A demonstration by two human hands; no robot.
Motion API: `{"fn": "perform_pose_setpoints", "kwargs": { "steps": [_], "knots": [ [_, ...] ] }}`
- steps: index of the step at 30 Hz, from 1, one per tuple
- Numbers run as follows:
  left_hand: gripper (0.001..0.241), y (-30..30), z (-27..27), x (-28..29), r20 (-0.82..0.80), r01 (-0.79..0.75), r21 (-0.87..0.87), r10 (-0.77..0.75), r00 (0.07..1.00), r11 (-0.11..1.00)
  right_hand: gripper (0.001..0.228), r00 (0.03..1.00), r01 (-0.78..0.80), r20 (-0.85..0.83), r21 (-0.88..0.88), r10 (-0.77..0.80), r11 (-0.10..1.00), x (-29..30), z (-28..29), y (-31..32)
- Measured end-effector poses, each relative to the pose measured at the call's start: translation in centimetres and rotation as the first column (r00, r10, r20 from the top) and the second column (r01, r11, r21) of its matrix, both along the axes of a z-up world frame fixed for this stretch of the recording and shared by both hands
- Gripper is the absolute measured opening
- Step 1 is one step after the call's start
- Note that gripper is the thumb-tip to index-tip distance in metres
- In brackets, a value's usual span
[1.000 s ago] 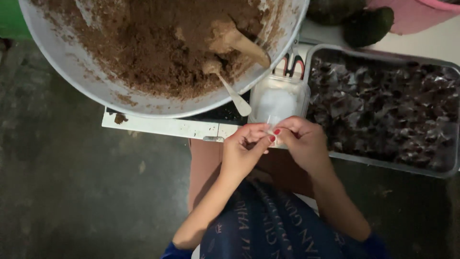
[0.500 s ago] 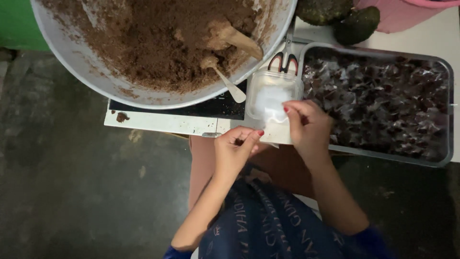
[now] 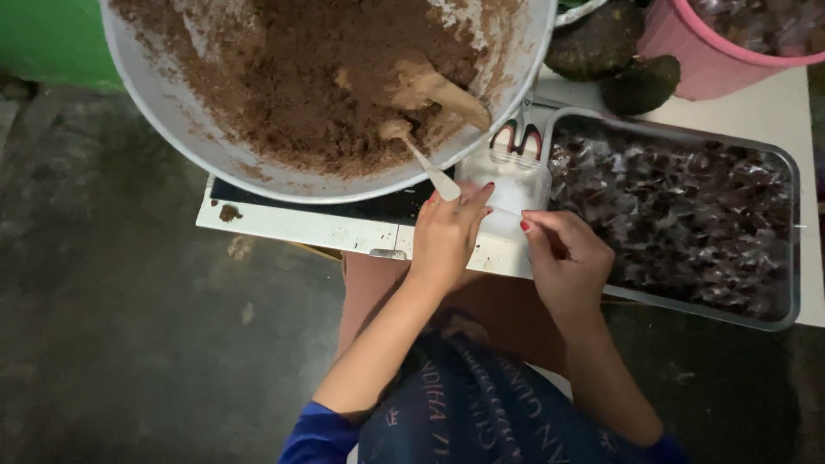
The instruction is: Scooping chocolate mixture and wrapping individual portions in plastic film
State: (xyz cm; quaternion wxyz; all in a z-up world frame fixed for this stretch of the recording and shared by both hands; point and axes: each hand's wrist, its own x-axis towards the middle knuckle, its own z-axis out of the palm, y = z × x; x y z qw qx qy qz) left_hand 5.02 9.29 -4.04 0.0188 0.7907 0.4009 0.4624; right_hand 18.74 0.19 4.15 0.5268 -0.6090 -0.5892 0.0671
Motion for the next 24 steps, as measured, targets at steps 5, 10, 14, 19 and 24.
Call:
{"fn": "perform_pose_setpoints", "kwargs": {
  "steps": [5, 10, 14, 19, 24],
  "knots": [
    [0.017, -0.4, -0.6, -0.8, 0.131, 0.046, -0.138, -0.028, 0.991, 0.989, 0.009, 0.991, -0.055, -0.118, 0.011, 0.056, 0.998, 0.0, -2.1, 0.0],
    [0.036, -1.4, 1.7, -2.3, 0.431, 0.233, -0.225, -0.117, 0.895, 0.946, 0.012, 0.945, -0.11, -0.314, -0.03, 0.095, 0.994, -1.6, -2.7, 0.1],
    [0.033, -3.9, 1.5, -5.7, 0.787, 0.535, -0.334, -0.083, 0.611, 0.776, 0.014, 0.914, -0.201, -0.383, -0.131, 0.137, 0.971, -3.2, -4.4, 0.1],
    [0.026, -6.1, -0.4, -10.2, 0.761, 0.45, -0.539, 0.183, 0.622, 0.713, 0.011, 0.899, -0.282, -0.391, -0.18, 0.194, 0.942, -9.1, -4.4, 0.9],
    [0.013, -5.4, 0.3, -18.5, 0.604, 0.048, -0.521, 0.329, 0.726, 0.852, 0.006, 0.922, -0.38, -0.117, -0.087, 0.369, 0.921, -13.1, -4.7, 3.1]
  ]
}}
